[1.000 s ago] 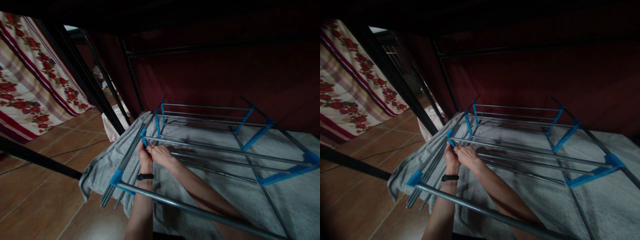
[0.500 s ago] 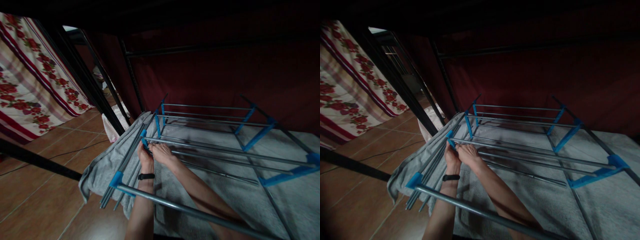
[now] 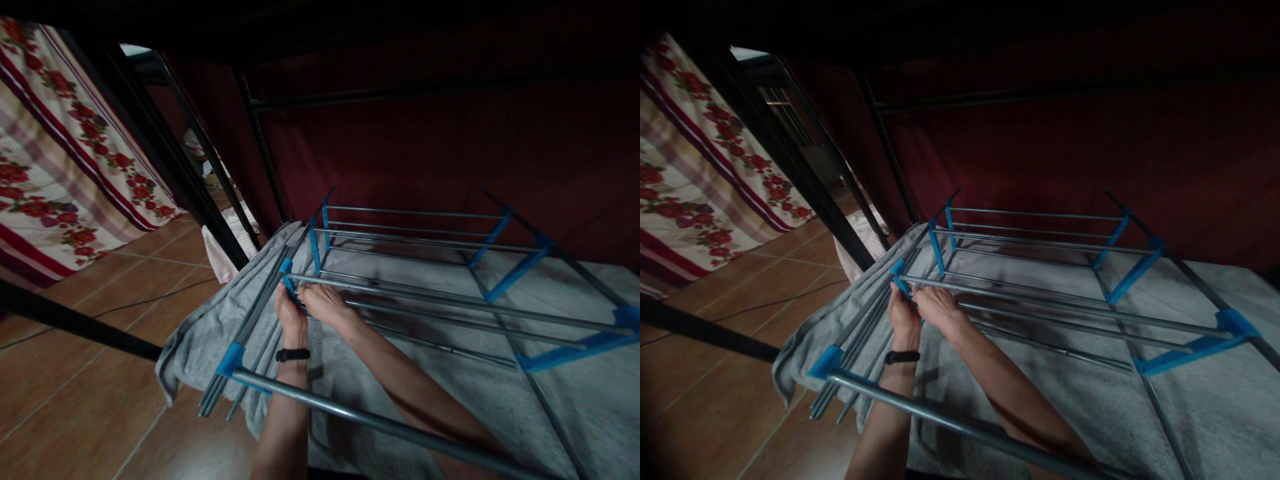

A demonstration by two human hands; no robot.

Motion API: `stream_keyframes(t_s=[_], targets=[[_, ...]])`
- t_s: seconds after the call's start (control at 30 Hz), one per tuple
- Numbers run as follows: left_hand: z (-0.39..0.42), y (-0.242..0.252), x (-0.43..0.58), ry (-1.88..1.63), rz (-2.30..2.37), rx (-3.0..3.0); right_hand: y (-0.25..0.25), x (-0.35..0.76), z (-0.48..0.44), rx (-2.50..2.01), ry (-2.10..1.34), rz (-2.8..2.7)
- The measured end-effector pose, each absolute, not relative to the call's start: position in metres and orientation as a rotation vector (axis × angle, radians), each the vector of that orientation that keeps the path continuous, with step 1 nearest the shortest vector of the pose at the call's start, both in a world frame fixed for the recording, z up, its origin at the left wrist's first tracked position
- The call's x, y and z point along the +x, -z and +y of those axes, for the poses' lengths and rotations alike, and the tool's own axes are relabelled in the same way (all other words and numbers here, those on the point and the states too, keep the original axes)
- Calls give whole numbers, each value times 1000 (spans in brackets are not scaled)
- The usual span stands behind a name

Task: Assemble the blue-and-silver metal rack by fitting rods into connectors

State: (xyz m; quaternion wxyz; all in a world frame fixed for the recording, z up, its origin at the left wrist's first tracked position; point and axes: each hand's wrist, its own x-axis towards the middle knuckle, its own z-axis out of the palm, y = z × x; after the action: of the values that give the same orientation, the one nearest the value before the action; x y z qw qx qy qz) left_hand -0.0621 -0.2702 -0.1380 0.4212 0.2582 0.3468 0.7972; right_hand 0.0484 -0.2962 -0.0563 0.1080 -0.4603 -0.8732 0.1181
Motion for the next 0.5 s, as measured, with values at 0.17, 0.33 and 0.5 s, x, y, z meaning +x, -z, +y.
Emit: stream_keyframes(t_s=[0.17, 0.33, 0.5], targets=[[-271, 137, -60, -2004, 812, 584, 56, 48, -296, -1352, -328, -2567], [-273, 134, -58, -2023, 911, 650, 52, 47, -294, -1391, -403, -2553], [-276, 130, -55, -2011, 925, 579, 51, 43, -295, -1400, -366, -2534]])
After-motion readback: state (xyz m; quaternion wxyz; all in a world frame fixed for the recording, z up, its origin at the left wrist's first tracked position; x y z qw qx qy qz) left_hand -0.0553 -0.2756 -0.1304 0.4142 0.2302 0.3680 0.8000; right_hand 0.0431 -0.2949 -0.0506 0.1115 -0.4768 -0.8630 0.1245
